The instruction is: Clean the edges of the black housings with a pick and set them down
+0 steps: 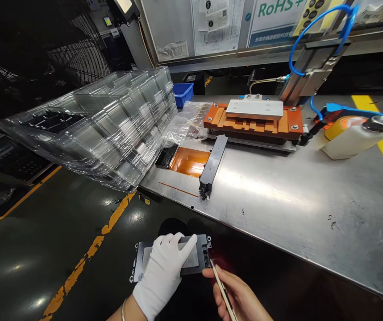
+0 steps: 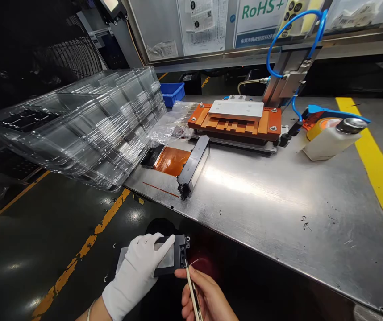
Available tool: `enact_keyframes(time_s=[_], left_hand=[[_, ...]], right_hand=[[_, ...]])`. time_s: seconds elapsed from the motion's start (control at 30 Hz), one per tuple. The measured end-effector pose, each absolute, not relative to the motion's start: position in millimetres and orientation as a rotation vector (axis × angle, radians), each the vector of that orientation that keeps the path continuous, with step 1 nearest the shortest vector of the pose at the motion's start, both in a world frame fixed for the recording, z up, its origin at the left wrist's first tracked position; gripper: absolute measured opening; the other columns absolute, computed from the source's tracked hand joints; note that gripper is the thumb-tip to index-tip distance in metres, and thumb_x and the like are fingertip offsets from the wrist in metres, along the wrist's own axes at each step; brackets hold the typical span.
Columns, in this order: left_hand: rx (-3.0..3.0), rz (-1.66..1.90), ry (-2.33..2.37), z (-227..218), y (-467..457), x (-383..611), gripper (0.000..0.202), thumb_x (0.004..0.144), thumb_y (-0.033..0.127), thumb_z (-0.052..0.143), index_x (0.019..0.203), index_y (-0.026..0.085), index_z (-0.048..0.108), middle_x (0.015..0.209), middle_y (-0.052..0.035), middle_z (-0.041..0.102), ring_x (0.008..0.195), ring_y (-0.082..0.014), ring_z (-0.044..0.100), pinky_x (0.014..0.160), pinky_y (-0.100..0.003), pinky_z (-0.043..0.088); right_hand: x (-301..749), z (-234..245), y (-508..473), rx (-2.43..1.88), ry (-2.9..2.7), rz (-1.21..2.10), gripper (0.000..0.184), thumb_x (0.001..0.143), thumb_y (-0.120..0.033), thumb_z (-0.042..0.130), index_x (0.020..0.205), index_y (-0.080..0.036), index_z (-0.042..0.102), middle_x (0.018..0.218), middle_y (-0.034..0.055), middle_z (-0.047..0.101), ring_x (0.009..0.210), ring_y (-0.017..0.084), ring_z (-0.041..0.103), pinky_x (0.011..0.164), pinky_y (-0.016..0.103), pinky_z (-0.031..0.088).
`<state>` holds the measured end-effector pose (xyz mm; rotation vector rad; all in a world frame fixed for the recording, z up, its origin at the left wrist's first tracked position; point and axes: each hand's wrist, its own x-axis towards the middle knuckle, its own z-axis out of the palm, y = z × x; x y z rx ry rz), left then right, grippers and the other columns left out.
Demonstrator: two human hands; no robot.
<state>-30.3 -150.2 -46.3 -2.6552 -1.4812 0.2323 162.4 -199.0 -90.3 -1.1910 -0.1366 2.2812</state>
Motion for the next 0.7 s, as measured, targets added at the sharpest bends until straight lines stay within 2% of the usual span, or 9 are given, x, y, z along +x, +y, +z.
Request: enact_keyframes(time_s=[0.1, 0.2, 0.3, 0.43, 0.57, 0.7], left_hand=[[-2.692, 0.25, -1.543, -44.1, -148.2, -30.9, 0.082, 0.066, -0.003, 0.048, 0.142, 0.028, 0.043, 0.12, -0.0134, 0.062, 0.099, -0.0311, 0.061, 0.083, -0.049, 0.051], [-2.729, 0.292, -1.576, -40.6, -147.4, -32.5, 0.082, 0.067, 0.0, 0.05, 0.143, 0.03, 0.042, 0.122, -0.0141, 0.061, 0.1, -0.0327, 0.061, 0.083, -0.051, 0.05], [-2.774, 0.325, -1.585, -38.7, -147.6, -34.2, 0.088, 0.063, 0.0, 0.052, 0.144, 0.031, 0.039, 0.125, -0.015, 0.059, 0.105, -0.034, 0.059, 0.087, -0.052, 0.049], [-2.811, 0.367, -1.544, -36.6, -147.7, -35.2, 0.091, 0.063, -0.004, 0.05, 0.146, 0.031, 0.036, 0.127, -0.0157, 0.058, 0.109, -0.0346, 0.058, 0.091, -0.052, 0.047], [-2.812, 0.441, -1.472, -30.7, -148.4, -35.9, 0.086, 0.066, -0.006, 0.046, 0.144, 0.029, 0.039, 0.125, -0.0166, 0.06, 0.103, -0.0333, 0.061, 0.086, -0.051, 0.049], [-2.859, 0.484, -1.43, -21.3, -147.8, -37.5, 0.084, 0.067, -0.005, 0.044, 0.144, 0.03, 0.038, 0.126, -0.0179, 0.059, 0.105, -0.0347, 0.06, 0.085, -0.052, 0.048]], right_hand=[[183.6, -97.7, -194.8, -1.332, -0.687, 1.984, 0.061, 0.082, -0.071, 0.056, 0.117, -0.024, 0.069, 0.068, 0.0001, 0.062, 0.057, 0.013, 0.062, 0.056, 0.026, 0.051], [204.3, -109.0, -191.4, -1.542, -1.489, 1.354, 0.046, 0.092, -0.064, 0.045, 0.125, -0.039, 0.065, 0.086, 0.0032, 0.063, 0.081, 0.021, 0.064, 0.078, 0.039, 0.052], [214.6, -113.6, -188.5, -1.544, -1.921, 0.895, 0.039, 0.098, -0.055, 0.04, 0.13, -0.043, 0.06, 0.085, 0.0027, 0.064, 0.075, 0.021, 0.063, 0.069, 0.038, 0.053], [214.5, -107.5, -183.8, -1.409, -2.165, 0.558, 0.038, 0.101, -0.043, 0.039, 0.132, -0.032, 0.059, 0.081, 0.0032, 0.065, 0.066, 0.017, 0.061, 0.059, 0.031, 0.053], [214.0, -99.6, -178.8, -1.349, -2.271, 0.428, 0.037, 0.102, -0.038, 0.038, 0.129, -0.028, 0.06, 0.079, 0.0037, 0.064, 0.063, 0.018, 0.06, 0.055, 0.03, 0.051], [216.0, -96.3, -174.4, -1.301, -2.328, 0.411, 0.035, 0.102, -0.035, 0.038, 0.13, -0.028, 0.058, 0.08, 0.0043, 0.064, 0.062, 0.018, 0.059, 0.054, 0.03, 0.049]])
